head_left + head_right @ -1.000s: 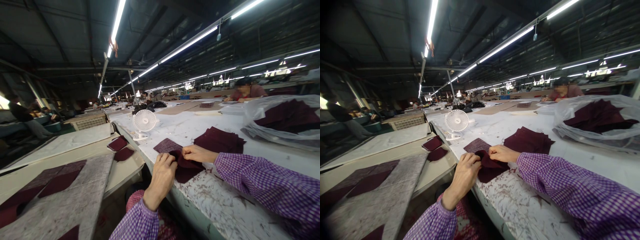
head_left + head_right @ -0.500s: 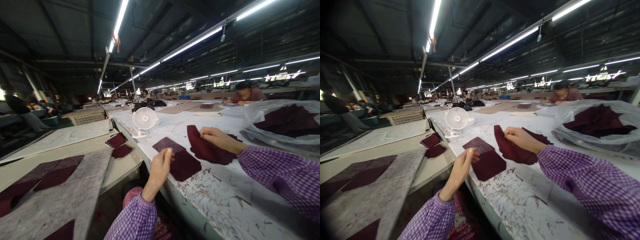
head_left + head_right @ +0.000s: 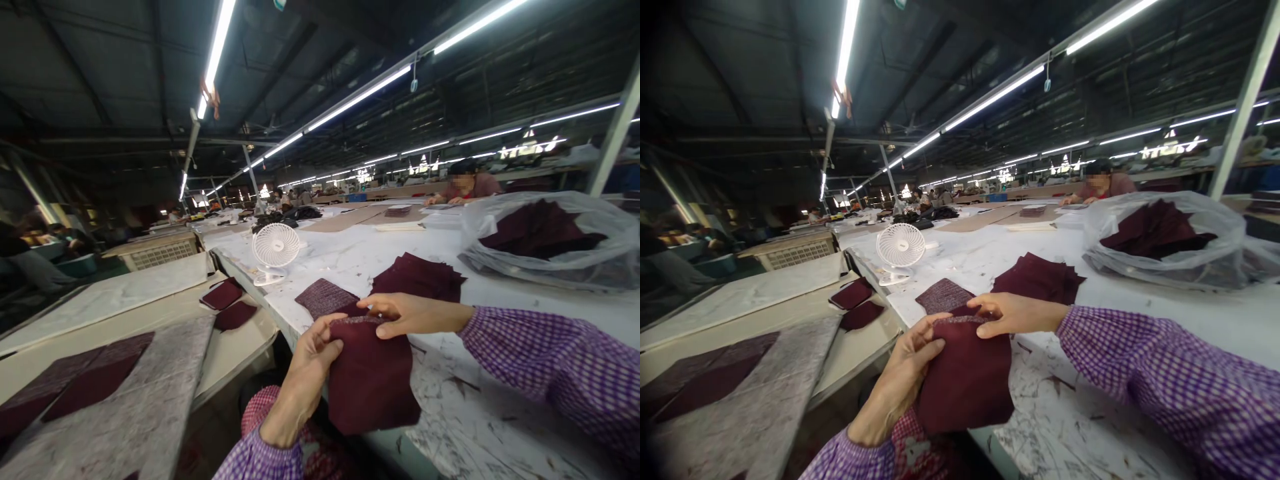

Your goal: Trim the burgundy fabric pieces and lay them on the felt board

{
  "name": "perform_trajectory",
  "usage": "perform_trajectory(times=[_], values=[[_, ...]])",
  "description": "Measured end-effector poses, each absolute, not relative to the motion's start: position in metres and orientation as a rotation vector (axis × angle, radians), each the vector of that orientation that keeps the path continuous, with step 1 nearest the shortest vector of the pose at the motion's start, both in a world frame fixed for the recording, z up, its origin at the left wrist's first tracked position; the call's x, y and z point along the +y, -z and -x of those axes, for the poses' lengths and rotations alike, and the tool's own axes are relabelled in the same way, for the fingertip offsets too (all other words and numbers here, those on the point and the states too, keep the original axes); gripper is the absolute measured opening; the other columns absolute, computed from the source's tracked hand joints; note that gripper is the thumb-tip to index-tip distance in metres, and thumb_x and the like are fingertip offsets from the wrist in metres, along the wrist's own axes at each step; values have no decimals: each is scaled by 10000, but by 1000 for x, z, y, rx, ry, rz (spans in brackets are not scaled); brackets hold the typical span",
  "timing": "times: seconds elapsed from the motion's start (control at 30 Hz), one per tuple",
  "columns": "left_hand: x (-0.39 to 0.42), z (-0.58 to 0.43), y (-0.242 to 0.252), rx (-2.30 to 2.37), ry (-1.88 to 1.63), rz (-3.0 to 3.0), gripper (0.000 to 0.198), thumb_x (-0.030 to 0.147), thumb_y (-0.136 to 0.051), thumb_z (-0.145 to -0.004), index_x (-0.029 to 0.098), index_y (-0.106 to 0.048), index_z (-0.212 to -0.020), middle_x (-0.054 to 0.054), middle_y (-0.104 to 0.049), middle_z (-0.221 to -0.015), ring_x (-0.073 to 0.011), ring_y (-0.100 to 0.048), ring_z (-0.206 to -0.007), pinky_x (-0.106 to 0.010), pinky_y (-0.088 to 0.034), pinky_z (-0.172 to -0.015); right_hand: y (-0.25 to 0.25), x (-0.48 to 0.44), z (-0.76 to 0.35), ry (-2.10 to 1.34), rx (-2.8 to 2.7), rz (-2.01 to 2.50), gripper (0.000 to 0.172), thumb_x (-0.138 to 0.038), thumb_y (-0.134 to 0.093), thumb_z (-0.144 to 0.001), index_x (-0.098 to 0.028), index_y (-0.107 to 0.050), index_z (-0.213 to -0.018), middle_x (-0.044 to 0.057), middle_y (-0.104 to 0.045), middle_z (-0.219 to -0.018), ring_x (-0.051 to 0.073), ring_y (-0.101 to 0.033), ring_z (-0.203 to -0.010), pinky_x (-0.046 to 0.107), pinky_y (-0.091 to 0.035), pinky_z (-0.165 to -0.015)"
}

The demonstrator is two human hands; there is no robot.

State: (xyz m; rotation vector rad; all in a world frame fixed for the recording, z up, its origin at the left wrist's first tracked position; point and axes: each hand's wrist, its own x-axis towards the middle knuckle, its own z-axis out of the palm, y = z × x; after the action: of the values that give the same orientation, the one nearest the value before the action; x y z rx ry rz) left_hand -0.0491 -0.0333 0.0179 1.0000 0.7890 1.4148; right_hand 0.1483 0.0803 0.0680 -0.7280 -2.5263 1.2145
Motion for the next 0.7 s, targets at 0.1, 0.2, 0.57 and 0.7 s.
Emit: perform_trajectory(times=[0.1, 0.2, 0.57, 0.7], values=[[-40, 54, -15, 823, -1409, -1005, 405, 204, -688, -695, 164, -565, -1079, -56, -676, -937, -129, -636, -716, -210, -494, -638, -63, 85, -149, -1476, -2419, 699, 540, -307, -639, -752, -127, -467, -1232, 8, -563, -791, 121, -535, -691, 239, -403, -622], [-40, 63, -12, 940, -1419, -1069, 393, 322, -649, -753, 147, -552, -1090, -103, -659, -998, -163, -632, -742, -244, -506, -586, -60, 88, -149, -1504, -2455, 679, 497, -258, -659, -714, -115, -507, -1164, -14, -534, -760, 100, -507, -650, 225, -379, -599], [18, 31, -7, 1535, -1037, -2082, 272, 140, -588, -755, 185, -627, -1021, -13, -622, -793, -165, -575, -781, -313, -457, -776, -46, 102, -152, -771, -2779, 566, 278, -168, -610, -741, -132, -629, -1016, 34, -630, -841, 138, -575, -749, 239, -424, -682], [23, 26, 8, 1651, -991, -2326, 257, 90, -508, -787, 191, -667, -962, -38, -597, -846, -185, -545, -888, -323, -442, -825, -42, 122, -168, -511, -2792, 685, 190, -131, -565, -756, -119, -666, -917, 38, -659, -780, 136, -595, -681, 227, -425, -641]])
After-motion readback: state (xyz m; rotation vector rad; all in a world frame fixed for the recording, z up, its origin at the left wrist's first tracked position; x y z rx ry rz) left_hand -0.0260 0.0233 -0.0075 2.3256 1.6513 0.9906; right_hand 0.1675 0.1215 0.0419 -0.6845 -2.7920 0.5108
